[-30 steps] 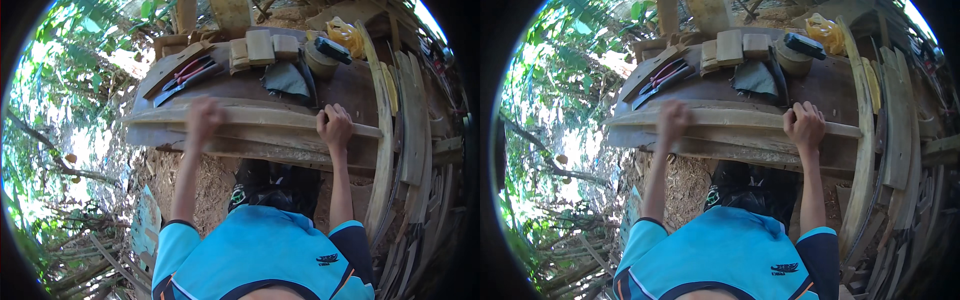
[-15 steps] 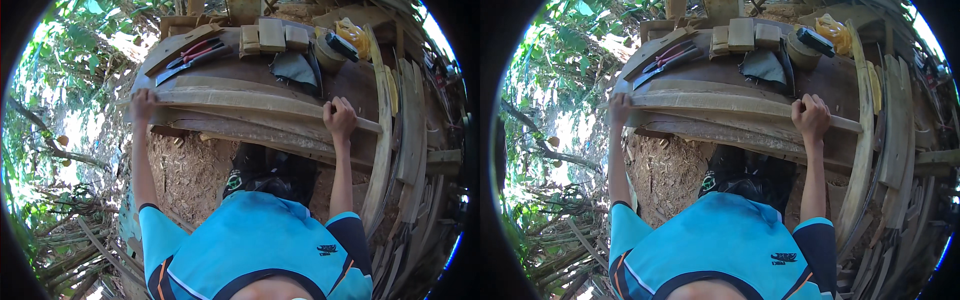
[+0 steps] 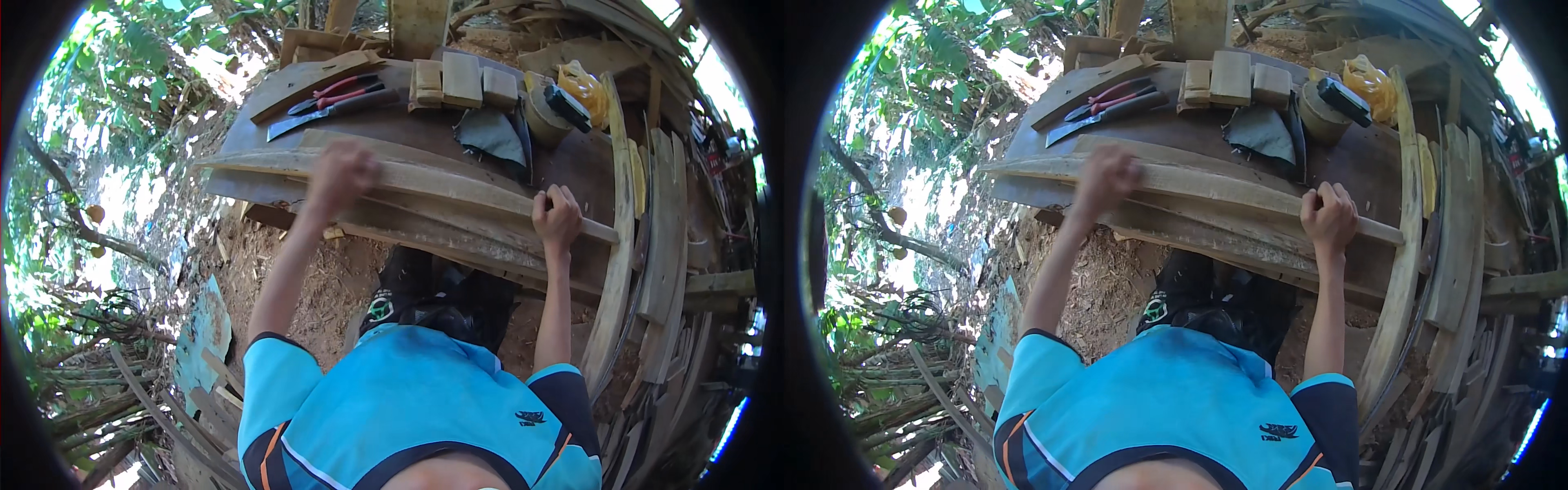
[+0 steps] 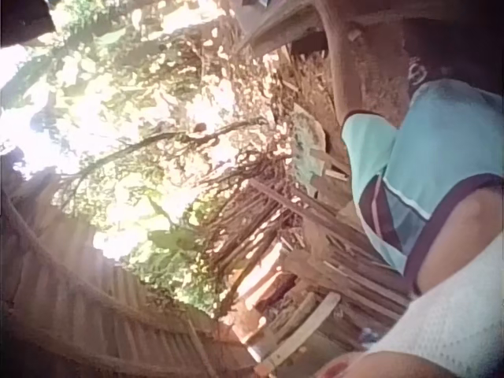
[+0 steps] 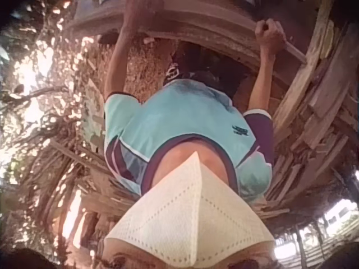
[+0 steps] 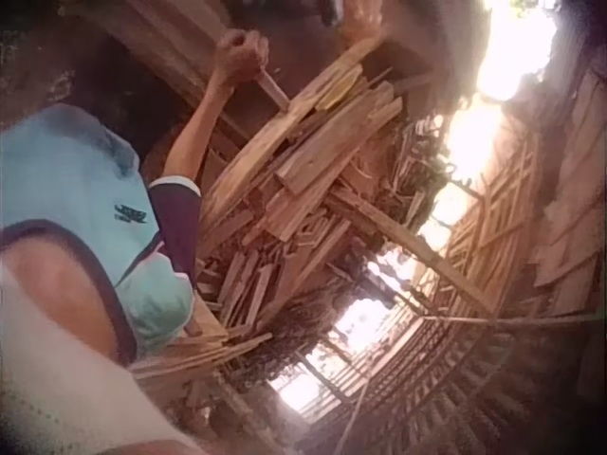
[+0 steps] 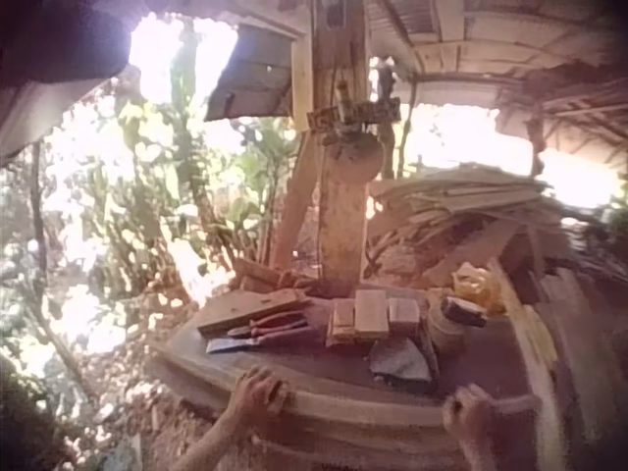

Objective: The person smooths a long wooden plank with sandpaper, then uses a chisel and mallet to carve a small wooden block. They measure the plank with a folding ruler and continue carving the plank with a chisel and mallet.

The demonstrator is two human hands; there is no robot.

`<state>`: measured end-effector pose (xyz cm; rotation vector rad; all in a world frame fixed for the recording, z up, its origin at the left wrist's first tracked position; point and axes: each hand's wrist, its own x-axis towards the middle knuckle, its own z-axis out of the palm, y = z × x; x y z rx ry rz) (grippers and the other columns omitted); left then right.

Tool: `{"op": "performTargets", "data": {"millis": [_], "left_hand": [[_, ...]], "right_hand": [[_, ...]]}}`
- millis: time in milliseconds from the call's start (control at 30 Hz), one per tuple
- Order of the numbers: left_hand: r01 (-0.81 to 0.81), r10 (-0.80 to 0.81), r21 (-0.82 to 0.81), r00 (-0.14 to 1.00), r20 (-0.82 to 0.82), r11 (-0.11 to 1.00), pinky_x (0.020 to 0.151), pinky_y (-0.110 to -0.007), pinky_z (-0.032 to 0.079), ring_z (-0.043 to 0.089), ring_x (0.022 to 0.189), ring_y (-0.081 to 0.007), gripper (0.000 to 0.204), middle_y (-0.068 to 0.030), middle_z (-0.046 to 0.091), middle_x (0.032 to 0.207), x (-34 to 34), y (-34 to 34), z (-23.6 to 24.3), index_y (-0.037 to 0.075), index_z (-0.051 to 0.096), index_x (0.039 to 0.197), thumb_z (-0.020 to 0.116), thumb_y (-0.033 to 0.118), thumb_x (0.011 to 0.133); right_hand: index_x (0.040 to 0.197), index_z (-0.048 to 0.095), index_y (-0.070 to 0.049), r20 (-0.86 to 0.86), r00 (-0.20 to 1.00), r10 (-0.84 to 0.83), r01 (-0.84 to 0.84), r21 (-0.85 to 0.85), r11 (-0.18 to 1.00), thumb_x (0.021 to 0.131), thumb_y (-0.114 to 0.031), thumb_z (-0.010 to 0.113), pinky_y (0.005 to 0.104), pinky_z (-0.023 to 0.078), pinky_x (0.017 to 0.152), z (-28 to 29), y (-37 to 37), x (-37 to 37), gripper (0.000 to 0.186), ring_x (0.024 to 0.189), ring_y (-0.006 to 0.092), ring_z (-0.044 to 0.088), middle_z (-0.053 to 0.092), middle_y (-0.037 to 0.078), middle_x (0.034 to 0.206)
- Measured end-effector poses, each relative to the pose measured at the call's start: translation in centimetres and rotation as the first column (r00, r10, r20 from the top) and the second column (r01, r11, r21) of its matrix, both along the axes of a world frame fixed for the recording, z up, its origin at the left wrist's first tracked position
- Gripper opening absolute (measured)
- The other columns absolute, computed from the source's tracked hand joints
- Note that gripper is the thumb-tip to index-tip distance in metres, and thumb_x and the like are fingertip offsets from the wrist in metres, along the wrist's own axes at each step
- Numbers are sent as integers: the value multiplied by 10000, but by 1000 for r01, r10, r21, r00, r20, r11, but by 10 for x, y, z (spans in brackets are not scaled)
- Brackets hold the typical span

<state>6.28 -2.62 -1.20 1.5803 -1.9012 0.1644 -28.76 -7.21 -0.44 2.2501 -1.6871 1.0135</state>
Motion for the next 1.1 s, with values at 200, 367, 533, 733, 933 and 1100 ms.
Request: {"op": "performTargets", "data": {"millis": [200,367,533,733,933,1100], "left_hand": [[-442,444,-44,886,130,896,694,-447,450,563,714,-310,217,-164,590,702,153,21,-2,35,564,606,512,167,770],[-98,98,47,995,3,994,736,-403,445,550,790,-306,176,-142,590,787,5,4,-1,30,614,762,557,192,802],[55,-54,13,993,-103,998,754,-409,475,576,823,-302,225,-138,606,851,-69,2,8,30,622,776,529,228,829],[-392,352,175,909,223,903,741,-368,482,600,772,-258,131,-77,640,808,139,27,-8,106,645,766,528,163,772],[-283,307,-119,895,324,952,756,-368,468,586,749,-269,144,-109,613,757,145,30,-20,73,613,697,489,109,763],[-211,197,40,956,219,977,790,-370,461,592,830,-251,131,-110,624,827,-69,3,-1,59,623,775,516,136,771]], "right_hand": [[609,483,-50,-23,1000,-5,4,-34,999,734,-166,538,408,424,595,-1,-1,2,179,649,315,540,513,109,653],[608,480,-50,-30,999,-19,18,-22,1000,733,-163,536,410,421,590,-2,0,3,177,647,317,539,504,110,645],[606,476,-52,-32,999,-4,4,-14,1000,735,-161,535,408,421,586,1,0,2,179,640,317,537,500,109,638],[608,476,-53,-21,1000,-15,15,-3,1000,735,-159,532,409,423,591,0,0,0,175,640,313,539,503,106,639],[609,475,-51,-8,1000,-16,15,-32,999,737,-157,529,412,424,598,1,1,6,175,643,312,540,507,104,643],[612,475,-51,-27,1000,-4,4,-12,1000,740,-162,532,415,423,595,-2,0,4,179,648,316,540,510,104,647]]}}
